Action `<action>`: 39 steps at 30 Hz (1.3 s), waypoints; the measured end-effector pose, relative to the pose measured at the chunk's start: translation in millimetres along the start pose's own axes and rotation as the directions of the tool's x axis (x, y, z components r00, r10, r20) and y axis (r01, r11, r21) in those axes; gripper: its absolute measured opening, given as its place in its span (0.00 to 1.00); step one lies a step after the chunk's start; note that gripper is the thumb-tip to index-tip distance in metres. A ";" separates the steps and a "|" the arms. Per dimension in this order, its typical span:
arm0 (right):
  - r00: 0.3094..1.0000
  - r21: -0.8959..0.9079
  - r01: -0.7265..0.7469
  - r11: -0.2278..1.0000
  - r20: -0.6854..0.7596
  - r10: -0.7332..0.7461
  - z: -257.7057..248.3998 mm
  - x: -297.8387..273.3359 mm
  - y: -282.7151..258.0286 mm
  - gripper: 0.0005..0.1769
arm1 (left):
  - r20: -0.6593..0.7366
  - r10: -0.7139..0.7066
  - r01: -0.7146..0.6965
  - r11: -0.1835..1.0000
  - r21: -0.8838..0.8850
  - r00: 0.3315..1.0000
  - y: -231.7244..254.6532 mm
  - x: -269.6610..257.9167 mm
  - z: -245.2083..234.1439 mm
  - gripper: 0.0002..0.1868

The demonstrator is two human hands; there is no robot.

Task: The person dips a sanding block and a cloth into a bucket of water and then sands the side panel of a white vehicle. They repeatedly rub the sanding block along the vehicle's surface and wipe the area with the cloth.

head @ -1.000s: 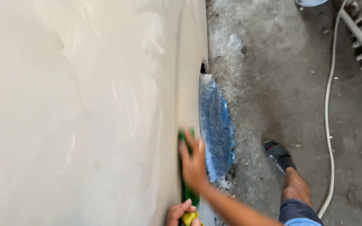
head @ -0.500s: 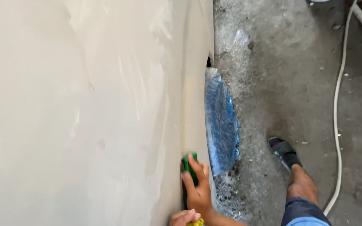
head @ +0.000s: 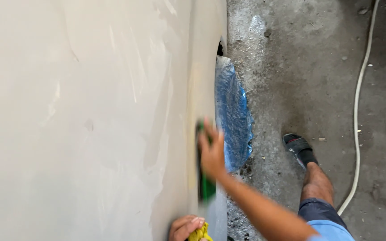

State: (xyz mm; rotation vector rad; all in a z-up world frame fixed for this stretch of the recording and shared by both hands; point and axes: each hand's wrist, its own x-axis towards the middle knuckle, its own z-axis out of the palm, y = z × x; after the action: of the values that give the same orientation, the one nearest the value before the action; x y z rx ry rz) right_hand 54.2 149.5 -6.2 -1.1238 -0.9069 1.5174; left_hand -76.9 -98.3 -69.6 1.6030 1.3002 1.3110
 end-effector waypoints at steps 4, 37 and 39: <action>0.976 -0.151 0.126 0.980 -0.158 -0.149 -10.2 67.7 0.3 0.26 | -0.251 0.132 -0.040 0.938 0.343 0.959 126.5 71.9 62.1 0.15; 0.984 -0.200 0.101 0.975 -0.125 -0.128 -6.8 197.6 -26.3 0.28 | -0.164 0.311 -0.097 0.676 0.730 0.936 102.2 224.8 84.9 0.16; 0.978 -0.243 0.028 0.970 -0.196 -0.077 -3.3 196.5 -39.7 0.27 | -0.176 0.271 -0.073 0.708 0.702 0.946 110.0 222.1 85.0 0.16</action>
State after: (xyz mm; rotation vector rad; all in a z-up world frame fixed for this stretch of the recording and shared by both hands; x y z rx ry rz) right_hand 54.9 349.9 -10.9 -1.3908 -0.9869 1.2451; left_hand 33.1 92.6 72.3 2.1443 2.0227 1.2516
